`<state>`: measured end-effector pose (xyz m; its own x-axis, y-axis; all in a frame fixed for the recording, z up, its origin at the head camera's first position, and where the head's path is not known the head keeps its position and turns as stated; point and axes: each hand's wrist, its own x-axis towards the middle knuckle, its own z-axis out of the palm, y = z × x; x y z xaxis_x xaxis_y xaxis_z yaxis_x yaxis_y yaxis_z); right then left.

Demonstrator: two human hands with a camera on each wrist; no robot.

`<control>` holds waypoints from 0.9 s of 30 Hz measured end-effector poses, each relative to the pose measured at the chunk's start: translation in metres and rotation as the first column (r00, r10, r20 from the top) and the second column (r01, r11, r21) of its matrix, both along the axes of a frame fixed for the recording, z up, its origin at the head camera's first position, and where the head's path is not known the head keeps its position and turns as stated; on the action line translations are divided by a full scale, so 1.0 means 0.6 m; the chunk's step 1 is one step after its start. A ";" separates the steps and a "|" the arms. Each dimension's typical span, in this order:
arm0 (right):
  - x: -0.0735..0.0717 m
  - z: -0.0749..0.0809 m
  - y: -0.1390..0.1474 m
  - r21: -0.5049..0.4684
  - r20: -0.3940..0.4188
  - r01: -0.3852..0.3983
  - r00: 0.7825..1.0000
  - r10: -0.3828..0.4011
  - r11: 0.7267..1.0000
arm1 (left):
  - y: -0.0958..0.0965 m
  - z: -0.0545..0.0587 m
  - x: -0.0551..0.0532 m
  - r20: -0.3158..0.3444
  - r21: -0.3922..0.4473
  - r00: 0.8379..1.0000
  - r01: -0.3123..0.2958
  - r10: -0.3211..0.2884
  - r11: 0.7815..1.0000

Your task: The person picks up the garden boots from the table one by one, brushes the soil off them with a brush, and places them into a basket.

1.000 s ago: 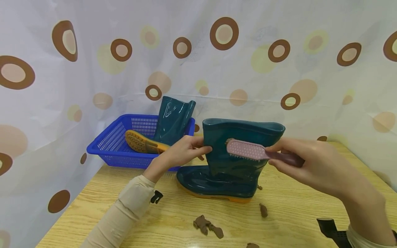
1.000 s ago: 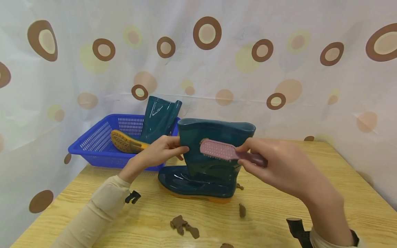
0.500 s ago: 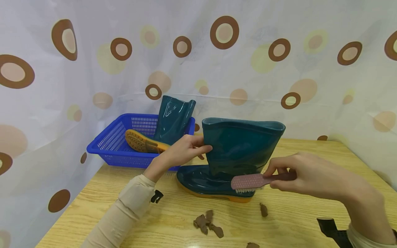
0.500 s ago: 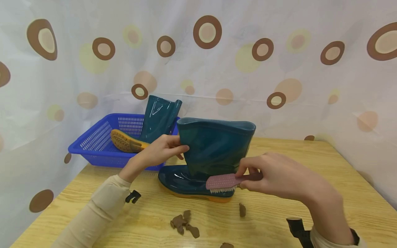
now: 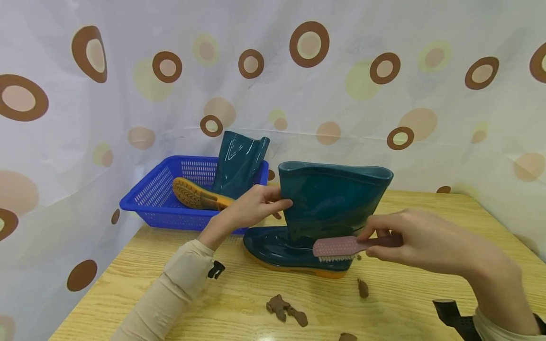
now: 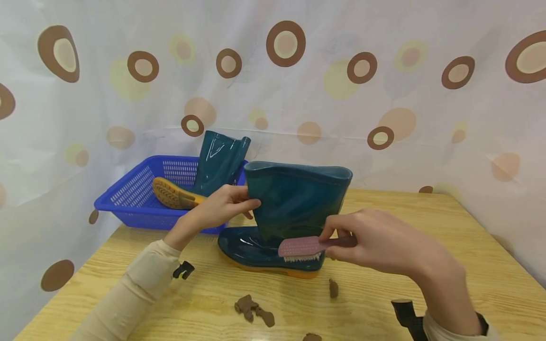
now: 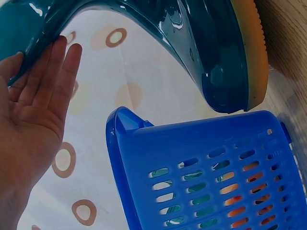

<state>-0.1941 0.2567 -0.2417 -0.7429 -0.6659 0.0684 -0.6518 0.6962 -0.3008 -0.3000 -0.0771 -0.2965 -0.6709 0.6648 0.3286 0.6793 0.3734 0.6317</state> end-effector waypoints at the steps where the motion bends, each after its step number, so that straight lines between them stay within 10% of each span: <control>1: 0.000 0.000 0.000 0.003 -0.003 0.003 1.000 -0.003 1.000 | 0.000 0.000 0.000 0.000 0.000 1.000 0.000 0.000 1.000; 27: -0.003 0.000 0.016 0.014 -0.034 0.045 0.998 -0.045 0.999 | 0.000 0.003 0.004 0.010 -0.009 1.000 -0.008 0.008 1.000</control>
<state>-0.1961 0.2661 -0.2419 -0.7696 -0.6329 0.0847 -0.6293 0.7293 -0.2685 -0.2979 -0.0772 -0.2945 -0.6795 0.6623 0.3157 0.6697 0.3842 0.6355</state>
